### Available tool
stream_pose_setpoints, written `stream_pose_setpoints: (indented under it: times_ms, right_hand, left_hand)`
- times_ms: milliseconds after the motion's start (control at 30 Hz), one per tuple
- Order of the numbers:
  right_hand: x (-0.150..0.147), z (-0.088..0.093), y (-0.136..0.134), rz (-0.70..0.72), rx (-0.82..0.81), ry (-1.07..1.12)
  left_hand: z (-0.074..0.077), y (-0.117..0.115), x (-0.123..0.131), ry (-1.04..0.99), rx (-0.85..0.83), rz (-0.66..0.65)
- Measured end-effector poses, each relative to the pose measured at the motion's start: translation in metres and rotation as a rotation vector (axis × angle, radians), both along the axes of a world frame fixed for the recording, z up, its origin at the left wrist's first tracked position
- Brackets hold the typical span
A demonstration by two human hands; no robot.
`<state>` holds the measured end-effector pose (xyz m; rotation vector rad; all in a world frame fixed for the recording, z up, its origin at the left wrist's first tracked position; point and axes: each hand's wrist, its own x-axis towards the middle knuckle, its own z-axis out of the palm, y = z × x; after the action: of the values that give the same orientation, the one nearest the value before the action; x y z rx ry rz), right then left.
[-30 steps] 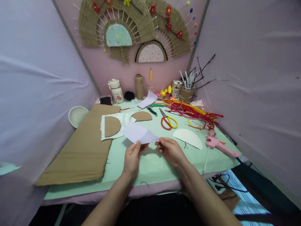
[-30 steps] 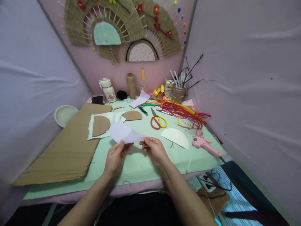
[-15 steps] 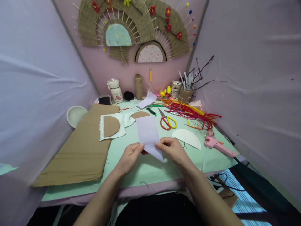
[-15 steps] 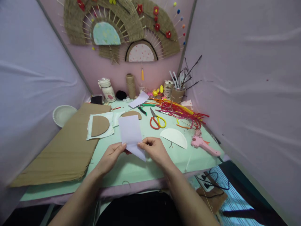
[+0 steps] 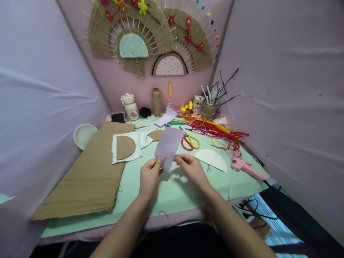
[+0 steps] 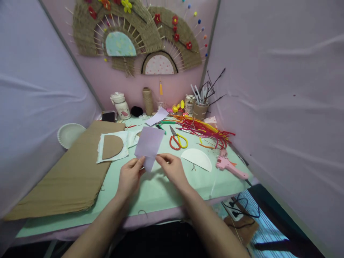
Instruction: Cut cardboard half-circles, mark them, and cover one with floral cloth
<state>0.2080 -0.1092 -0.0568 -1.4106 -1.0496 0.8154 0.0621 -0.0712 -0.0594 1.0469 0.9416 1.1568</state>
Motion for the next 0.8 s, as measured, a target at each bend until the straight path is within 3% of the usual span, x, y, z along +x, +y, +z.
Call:
stream_pose_setpoints:
  times_ms: [100, 167, 300, 467, 567, 700, 733, 800]
  right_hand:
    - [0.036, 0.009, 0.022, -0.128, -0.089, -0.548]
    - [0.057, 0.013, 0.044, -0.125, -0.417, -0.924]
    - [0.08, 0.013, 0.086, -0.073, -0.676, -0.971]
    - [0.087, 0.016, 0.106, -0.003, -0.757, -0.983]
    - [0.089, 0.027, 0.092, 0.017, -0.732, -0.952]
    - [0.083, 0.038, 0.038, 0.112, -0.672, -0.82]
    - [0.08, 0.038, 0.02, 0.131, -0.631, -0.755]
    - [0.069, 0.036, -0.019, 0.214, -0.443, -0.395]
  left_hand:
    - [0.01, 0.018, -0.02, 0.312, 0.192, -0.029]
    - [0.015, 0.028, -0.029, 0.459, 0.273, -0.066]
    - [0.013, 0.04, -0.032, 0.495, 0.226, -0.151]
    - [0.001, 0.043, -0.032, 0.367, 0.072, -0.22]
    - [0.003, 0.043, -0.033, 0.262, -0.013, -0.232]
    - [0.015, 0.04, -0.035, 0.101, -0.056, -0.208]
    - [0.019, 0.04, -0.035, 0.068, -0.052, -0.191]
    - [0.026, 0.038, -0.035, 0.021, -0.045, -0.151]
